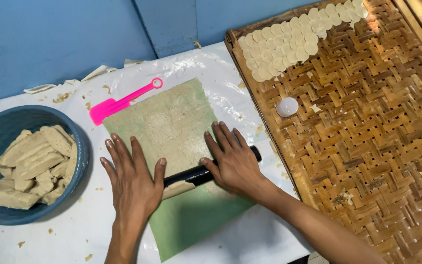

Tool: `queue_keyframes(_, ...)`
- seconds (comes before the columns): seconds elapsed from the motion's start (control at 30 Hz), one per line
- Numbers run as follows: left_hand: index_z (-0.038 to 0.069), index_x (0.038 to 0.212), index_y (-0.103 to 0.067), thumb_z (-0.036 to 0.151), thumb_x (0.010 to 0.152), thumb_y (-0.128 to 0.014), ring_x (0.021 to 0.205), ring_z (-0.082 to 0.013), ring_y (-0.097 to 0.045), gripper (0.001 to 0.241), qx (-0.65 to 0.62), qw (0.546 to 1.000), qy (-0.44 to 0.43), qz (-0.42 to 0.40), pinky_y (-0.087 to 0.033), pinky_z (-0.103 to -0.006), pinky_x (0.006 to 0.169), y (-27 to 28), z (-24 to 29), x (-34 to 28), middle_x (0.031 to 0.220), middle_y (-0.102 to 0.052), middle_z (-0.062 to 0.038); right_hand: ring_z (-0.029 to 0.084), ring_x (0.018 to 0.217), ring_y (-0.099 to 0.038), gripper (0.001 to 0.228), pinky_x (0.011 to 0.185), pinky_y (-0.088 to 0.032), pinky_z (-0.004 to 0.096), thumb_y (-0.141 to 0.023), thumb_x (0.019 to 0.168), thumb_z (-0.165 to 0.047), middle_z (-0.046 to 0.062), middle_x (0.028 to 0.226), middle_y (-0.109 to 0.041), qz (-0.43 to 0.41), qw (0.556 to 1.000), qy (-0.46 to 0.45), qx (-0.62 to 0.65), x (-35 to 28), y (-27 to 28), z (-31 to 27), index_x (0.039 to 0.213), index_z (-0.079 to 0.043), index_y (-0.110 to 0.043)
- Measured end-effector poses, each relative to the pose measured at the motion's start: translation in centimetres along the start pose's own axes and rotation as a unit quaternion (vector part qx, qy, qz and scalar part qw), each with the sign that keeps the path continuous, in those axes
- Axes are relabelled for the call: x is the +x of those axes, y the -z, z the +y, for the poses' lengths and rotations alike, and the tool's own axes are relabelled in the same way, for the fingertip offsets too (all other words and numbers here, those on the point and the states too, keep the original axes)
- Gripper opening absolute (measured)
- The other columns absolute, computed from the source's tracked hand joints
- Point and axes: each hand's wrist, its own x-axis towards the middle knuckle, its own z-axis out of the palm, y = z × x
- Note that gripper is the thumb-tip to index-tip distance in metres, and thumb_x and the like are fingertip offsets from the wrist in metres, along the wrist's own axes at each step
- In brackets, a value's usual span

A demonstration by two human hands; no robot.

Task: Rolling out dough or paste into thin sheets using a rolling pin.

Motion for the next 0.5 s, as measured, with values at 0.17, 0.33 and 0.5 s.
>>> queue_keyframes(0.17,-0.020,0.147,-0.035,0.044,0.100,-0.047,0.149,-0.0605,-0.005,0.080,-0.023,0.999,-0.002,0.035,-0.005,-0.0709,0.117,0.2,-0.5,3.4,0.156,-0.015,-0.051,0.040,0.151,-0.029,0.075,0.122,-0.020,0.053,-0.028,0.104,-0.058,0.029,0.159,-0.035,-0.049,0.998,-0.037,0.013,3.4,-0.5,1.0,0.147,0.000,-0.048)
queue_keyframes(0.33,-0.013,0.153,-0.036,0.038,0.102,-0.051,0.153,-0.0553,-0.009,0.073,-0.056,0.997,0.010,0.057,-0.009,-0.0702,0.119,-0.4,-1.2,5.2,0.161,-0.016,-0.043,0.043,0.151,-0.030,0.069,0.122,-0.023,0.054,-0.040,0.104,-0.055,0.029,0.158,-0.037,-0.080,0.993,-0.071,0.051,6.2,0.2,1.5,0.151,-0.005,-0.047)
queue_keyframes(0.5,-0.014,0.151,-0.036,0.032,0.104,-0.048,0.153,-0.0546,-0.008,0.067,-0.069,0.996,0.017,0.050,-0.009,-0.0689,0.120,-0.3,-1.2,5.7,0.161,-0.015,-0.043,0.043,0.152,-0.029,0.069,0.122,-0.023,0.053,-0.041,0.104,-0.055,0.030,0.158,-0.037,-0.084,0.991,-0.082,0.063,7.0,0.2,1.5,0.150,-0.004,-0.047)
